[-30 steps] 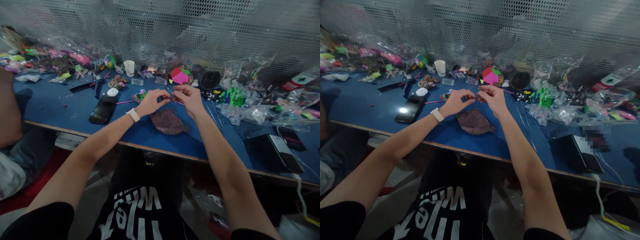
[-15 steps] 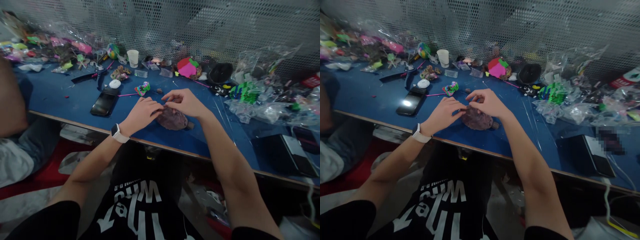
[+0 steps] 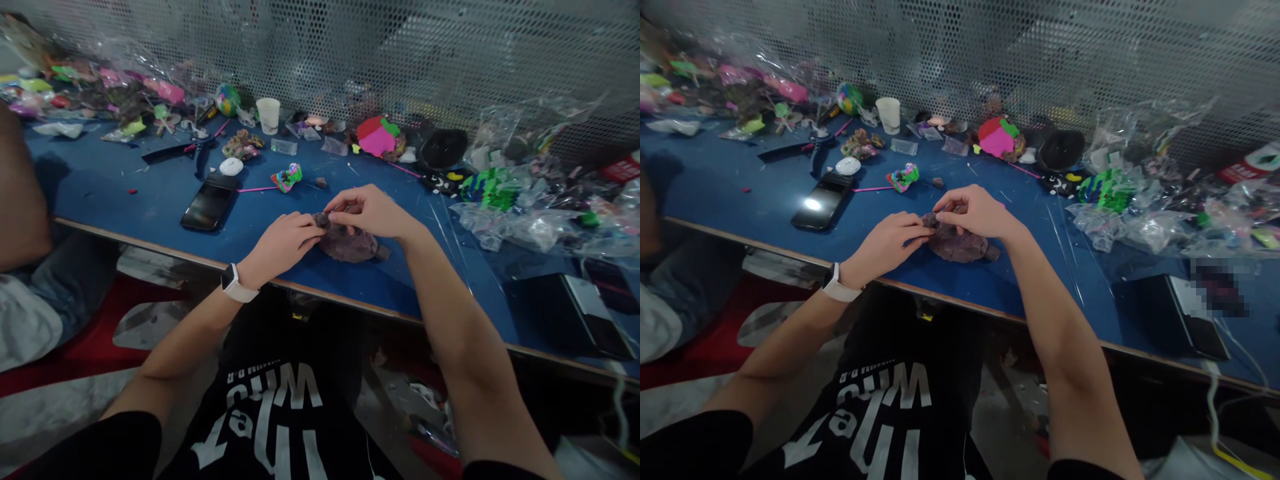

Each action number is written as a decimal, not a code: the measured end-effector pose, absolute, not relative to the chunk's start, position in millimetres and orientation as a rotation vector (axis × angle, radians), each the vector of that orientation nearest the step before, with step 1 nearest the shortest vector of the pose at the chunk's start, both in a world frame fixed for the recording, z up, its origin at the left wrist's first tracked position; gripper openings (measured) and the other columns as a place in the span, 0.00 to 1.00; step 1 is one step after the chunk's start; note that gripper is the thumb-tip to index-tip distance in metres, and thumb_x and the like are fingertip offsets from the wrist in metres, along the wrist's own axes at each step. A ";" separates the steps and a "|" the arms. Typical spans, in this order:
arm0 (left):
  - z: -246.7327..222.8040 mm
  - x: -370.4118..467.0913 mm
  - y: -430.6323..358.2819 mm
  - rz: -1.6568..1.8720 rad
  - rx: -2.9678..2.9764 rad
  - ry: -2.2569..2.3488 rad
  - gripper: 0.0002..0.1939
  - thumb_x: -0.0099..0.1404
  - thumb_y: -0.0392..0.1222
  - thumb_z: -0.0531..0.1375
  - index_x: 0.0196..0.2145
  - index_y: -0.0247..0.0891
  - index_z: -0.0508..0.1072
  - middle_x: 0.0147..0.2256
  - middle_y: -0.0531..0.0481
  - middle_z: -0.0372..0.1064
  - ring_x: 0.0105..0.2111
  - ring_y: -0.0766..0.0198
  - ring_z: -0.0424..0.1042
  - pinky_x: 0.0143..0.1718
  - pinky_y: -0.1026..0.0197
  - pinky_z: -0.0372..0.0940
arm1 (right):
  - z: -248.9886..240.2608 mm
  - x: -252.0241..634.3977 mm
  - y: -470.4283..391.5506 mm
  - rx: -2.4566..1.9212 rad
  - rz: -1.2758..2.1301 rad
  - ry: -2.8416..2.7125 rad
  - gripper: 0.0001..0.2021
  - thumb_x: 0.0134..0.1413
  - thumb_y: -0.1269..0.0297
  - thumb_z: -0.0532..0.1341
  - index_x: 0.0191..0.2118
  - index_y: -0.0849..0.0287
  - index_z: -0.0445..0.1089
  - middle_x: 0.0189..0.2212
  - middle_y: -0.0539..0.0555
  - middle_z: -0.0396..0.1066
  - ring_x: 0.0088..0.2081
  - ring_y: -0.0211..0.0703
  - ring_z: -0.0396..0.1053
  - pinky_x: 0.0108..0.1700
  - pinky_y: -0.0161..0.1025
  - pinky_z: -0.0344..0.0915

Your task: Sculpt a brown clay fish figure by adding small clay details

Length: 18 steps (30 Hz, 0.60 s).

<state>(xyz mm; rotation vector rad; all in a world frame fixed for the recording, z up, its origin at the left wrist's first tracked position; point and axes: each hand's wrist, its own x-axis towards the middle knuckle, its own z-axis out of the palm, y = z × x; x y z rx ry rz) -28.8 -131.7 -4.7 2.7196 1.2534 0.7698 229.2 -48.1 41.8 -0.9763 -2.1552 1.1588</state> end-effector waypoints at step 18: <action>-10.1 -32.0 -131.9 0.817 2.791 1.131 0.15 0.85 0.33 0.59 0.57 0.36 0.86 0.51 0.42 0.84 0.51 0.53 0.82 0.56 0.50 0.79 | 41.8 226.9 -48.9 -0.951 1.118 -2.209 0.16 0.65 0.52 0.75 0.50 0.58 0.87 0.37 0.56 0.86 0.24 0.39 0.76 0.30 0.41 0.74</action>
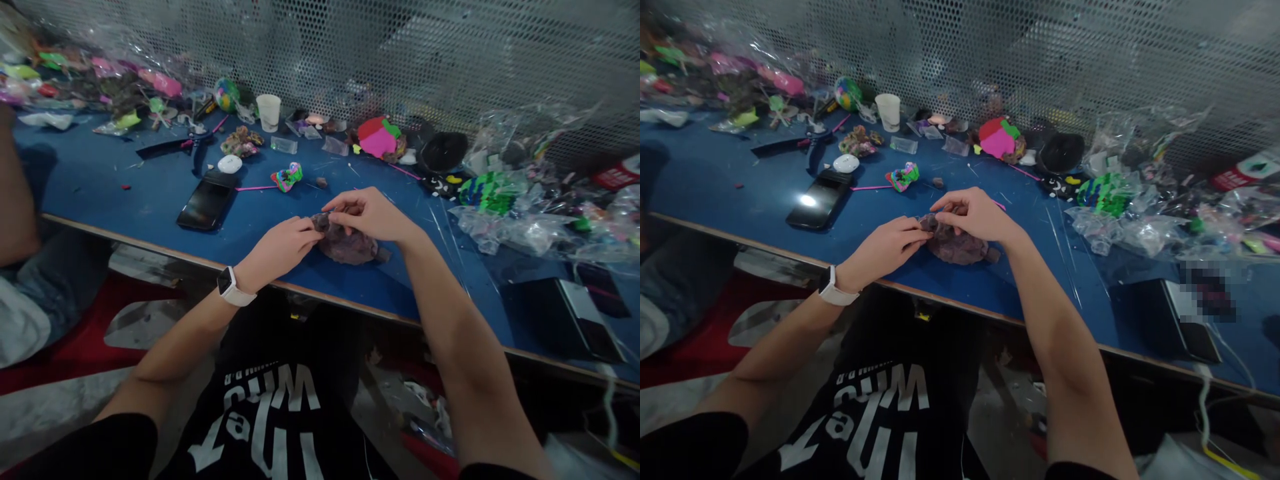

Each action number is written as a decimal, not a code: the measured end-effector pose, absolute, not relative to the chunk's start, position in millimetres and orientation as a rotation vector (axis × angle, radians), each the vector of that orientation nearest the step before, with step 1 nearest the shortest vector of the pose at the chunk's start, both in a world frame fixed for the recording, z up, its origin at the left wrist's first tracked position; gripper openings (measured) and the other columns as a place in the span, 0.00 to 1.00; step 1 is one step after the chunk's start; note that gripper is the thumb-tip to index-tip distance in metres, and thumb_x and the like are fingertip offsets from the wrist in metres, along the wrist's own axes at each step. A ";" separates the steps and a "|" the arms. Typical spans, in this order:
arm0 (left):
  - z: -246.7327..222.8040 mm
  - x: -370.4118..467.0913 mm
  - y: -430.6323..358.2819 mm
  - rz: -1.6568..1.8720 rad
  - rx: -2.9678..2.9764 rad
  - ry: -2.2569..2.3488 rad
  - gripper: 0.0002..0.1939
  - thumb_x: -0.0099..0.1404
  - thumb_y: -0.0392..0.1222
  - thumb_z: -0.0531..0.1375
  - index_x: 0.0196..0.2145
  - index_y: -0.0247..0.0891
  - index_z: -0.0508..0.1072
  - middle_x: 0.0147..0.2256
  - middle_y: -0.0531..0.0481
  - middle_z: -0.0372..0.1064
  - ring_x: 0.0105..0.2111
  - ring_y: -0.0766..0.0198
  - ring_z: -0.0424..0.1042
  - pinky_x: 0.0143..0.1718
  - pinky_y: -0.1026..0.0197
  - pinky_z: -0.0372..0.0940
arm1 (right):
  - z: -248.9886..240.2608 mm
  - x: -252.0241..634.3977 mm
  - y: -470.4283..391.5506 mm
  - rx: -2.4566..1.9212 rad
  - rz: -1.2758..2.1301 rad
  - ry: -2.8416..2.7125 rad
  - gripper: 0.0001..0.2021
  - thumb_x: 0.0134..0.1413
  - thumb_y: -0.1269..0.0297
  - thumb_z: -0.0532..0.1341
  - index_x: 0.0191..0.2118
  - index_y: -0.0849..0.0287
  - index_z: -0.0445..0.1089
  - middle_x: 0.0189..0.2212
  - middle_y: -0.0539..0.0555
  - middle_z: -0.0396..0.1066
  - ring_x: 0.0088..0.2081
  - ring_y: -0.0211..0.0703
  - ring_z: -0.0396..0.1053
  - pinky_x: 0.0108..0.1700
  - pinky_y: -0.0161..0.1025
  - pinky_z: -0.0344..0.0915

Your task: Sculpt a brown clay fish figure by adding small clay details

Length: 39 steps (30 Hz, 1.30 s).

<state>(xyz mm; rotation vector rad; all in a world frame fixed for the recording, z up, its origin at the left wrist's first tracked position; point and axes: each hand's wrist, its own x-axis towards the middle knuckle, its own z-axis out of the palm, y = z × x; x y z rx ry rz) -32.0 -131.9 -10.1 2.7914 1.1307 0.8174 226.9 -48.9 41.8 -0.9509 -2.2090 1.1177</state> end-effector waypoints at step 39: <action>-5.2 -23.9 -144.3 0.888 2.444 1.380 0.11 0.83 0.35 0.63 0.55 0.41 0.86 0.49 0.46 0.86 0.46 0.55 0.85 0.49 0.55 0.77 | 43.8 231.5 -46.6 -1.052 1.137 -2.134 0.16 0.59 0.50 0.80 0.43 0.56 0.87 0.33 0.54 0.85 0.24 0.39 0.72 0.27 0.42 0.70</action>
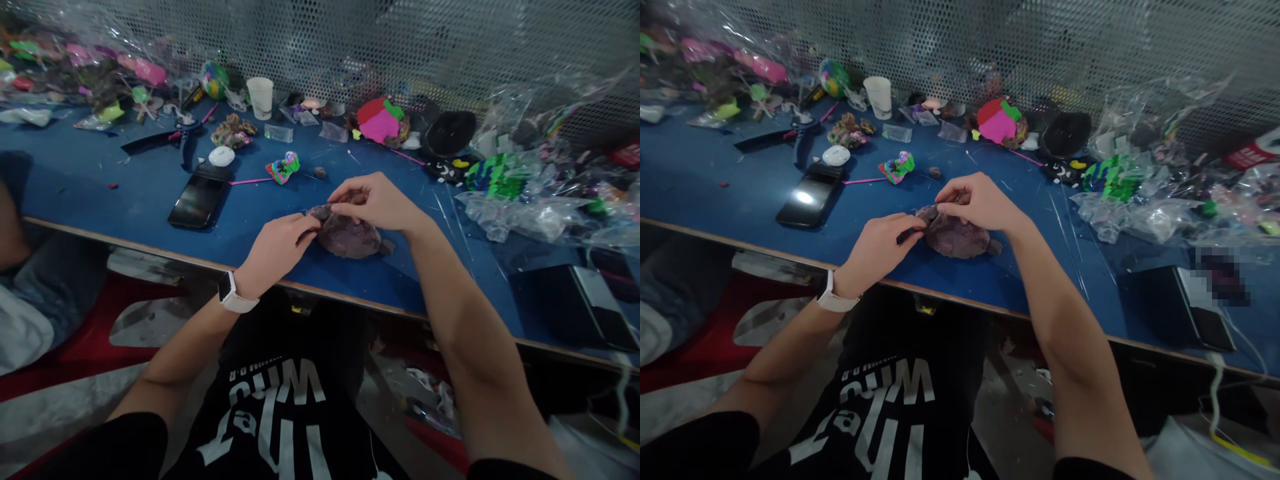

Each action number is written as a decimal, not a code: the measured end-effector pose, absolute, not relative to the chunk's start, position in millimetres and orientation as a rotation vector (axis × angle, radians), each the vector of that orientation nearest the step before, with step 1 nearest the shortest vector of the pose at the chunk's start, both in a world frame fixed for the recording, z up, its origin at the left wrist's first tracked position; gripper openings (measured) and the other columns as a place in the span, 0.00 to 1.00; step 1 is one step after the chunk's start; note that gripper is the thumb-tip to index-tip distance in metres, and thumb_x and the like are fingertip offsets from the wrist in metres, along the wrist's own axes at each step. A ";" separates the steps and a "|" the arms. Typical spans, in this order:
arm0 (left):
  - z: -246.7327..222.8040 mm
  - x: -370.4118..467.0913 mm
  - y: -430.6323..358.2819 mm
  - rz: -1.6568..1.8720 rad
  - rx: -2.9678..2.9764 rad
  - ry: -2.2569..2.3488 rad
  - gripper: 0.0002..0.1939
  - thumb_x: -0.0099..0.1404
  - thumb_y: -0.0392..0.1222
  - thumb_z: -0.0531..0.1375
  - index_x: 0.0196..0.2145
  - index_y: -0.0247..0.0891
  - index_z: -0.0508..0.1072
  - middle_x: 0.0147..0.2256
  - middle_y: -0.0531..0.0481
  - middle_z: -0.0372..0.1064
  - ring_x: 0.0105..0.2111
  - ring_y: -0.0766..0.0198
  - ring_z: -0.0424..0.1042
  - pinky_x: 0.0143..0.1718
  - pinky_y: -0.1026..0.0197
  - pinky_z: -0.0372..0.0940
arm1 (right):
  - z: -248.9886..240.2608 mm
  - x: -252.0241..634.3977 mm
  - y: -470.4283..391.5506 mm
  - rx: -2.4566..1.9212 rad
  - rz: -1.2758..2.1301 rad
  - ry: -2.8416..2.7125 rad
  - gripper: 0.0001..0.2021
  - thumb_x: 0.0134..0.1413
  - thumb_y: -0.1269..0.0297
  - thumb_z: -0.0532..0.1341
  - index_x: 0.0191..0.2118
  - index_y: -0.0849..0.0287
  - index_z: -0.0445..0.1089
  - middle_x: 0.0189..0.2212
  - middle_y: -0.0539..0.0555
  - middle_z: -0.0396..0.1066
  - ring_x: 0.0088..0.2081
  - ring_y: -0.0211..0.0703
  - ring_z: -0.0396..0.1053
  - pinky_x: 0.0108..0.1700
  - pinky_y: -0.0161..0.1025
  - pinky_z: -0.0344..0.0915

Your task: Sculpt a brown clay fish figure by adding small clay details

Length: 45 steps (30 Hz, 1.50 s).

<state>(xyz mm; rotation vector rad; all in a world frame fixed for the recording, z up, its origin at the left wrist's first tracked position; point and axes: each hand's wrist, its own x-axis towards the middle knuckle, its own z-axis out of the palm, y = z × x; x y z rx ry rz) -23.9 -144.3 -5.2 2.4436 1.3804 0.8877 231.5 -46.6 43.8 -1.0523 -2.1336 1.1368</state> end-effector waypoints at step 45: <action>-5.6 4.8 -154.2 0.857 2.503 1.519 0.15 0.84 0.38 0.59 0.58 0.39 0.85 0.53 0.40 0.78 0.52 0.48 0.75 0.59 0.44 0.74 | 35.0 225.4 -44.9 -1.098 0.691 -2.278 0.08 0.62 0.55 0.73 0.38 0.53 0.88 0.37 0.57 0.87 0.35 0.50 0.78 0.43 0.48 0.72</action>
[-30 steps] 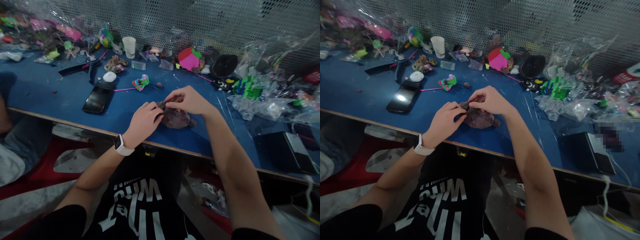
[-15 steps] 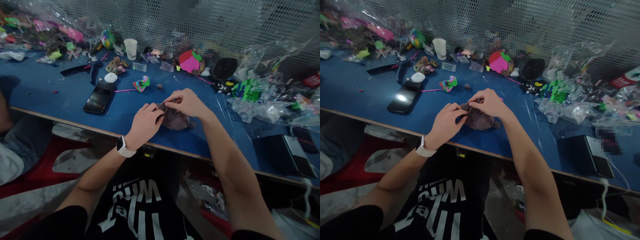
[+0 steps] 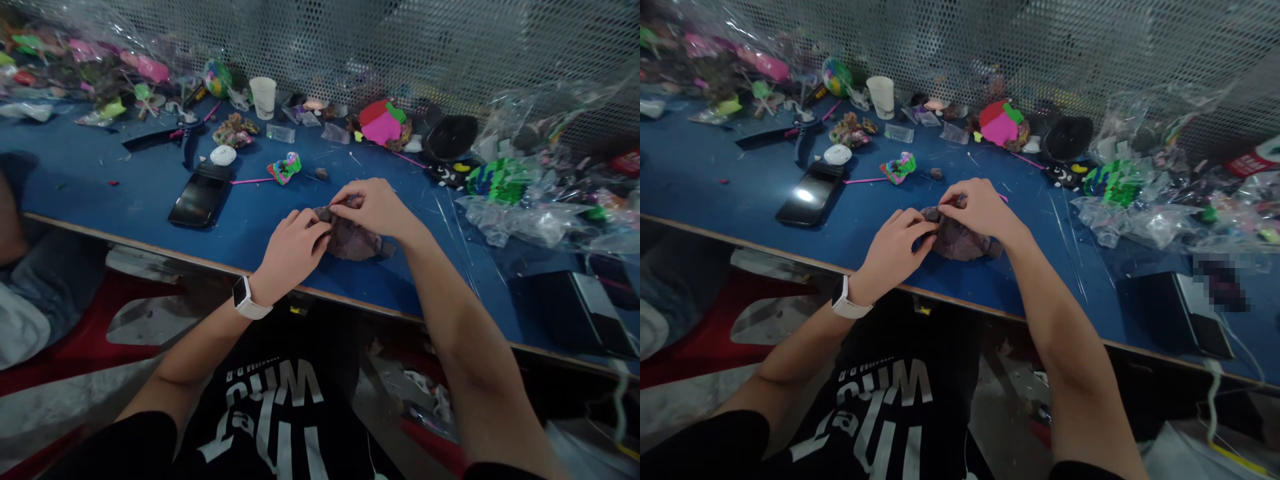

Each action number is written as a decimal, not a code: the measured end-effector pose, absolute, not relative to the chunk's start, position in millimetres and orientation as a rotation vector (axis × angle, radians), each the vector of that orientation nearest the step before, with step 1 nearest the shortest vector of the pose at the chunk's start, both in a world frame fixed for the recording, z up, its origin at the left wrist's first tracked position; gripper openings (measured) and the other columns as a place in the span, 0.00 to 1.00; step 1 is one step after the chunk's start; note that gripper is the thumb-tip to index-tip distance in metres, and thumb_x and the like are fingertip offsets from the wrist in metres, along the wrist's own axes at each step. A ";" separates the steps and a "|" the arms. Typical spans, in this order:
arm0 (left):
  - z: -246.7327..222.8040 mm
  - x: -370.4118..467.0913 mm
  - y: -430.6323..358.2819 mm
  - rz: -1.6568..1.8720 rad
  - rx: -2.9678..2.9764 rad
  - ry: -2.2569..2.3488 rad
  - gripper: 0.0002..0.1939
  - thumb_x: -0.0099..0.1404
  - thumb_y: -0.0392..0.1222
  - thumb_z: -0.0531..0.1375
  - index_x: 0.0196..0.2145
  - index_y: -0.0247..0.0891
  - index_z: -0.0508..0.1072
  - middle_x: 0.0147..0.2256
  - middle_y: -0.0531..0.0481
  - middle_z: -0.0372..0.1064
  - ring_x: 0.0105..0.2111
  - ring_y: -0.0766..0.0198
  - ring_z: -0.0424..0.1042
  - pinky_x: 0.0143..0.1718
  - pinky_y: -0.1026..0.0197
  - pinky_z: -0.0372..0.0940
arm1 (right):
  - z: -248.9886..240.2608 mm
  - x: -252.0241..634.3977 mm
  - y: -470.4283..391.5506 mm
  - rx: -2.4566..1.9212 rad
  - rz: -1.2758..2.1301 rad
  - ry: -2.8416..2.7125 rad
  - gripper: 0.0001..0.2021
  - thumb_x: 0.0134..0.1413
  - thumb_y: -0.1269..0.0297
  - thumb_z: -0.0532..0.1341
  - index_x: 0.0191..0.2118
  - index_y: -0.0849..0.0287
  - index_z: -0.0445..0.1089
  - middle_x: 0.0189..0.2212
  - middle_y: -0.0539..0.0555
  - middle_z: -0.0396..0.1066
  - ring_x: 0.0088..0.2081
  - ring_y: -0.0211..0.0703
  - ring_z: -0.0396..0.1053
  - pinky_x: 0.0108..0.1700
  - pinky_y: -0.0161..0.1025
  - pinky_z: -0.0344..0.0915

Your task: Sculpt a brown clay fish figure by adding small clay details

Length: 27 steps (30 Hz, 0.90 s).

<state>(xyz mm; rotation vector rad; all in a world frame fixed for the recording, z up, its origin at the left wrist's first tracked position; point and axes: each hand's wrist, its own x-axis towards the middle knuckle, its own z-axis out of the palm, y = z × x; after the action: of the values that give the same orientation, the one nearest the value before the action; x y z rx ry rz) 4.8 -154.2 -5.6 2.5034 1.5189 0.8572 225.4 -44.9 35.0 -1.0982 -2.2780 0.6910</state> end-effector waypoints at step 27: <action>10.5 -10.1 -180.2 0.979 2.337 1.478 0.15 0.83 0.41 0.63 0.63 0.40 0.80 0.59 0.40 0.77 0.59 0.45 0.76 0.63 0.38 0.74 | 35.0 229.5 -43.1 -1.048 0.735 -2.327 0.09 0.63 0.54 0.73 0.40 0.54 0.86 0.38 0.56 0.85 0.31 0.44 0.72 0.41 0.47 0.68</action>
<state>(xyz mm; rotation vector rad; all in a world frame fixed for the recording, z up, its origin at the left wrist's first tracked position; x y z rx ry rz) -10.1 -180.2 10.5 2.3368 1.4783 0.9791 229.5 -43.1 35.0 -1.0482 -2.3272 0.7354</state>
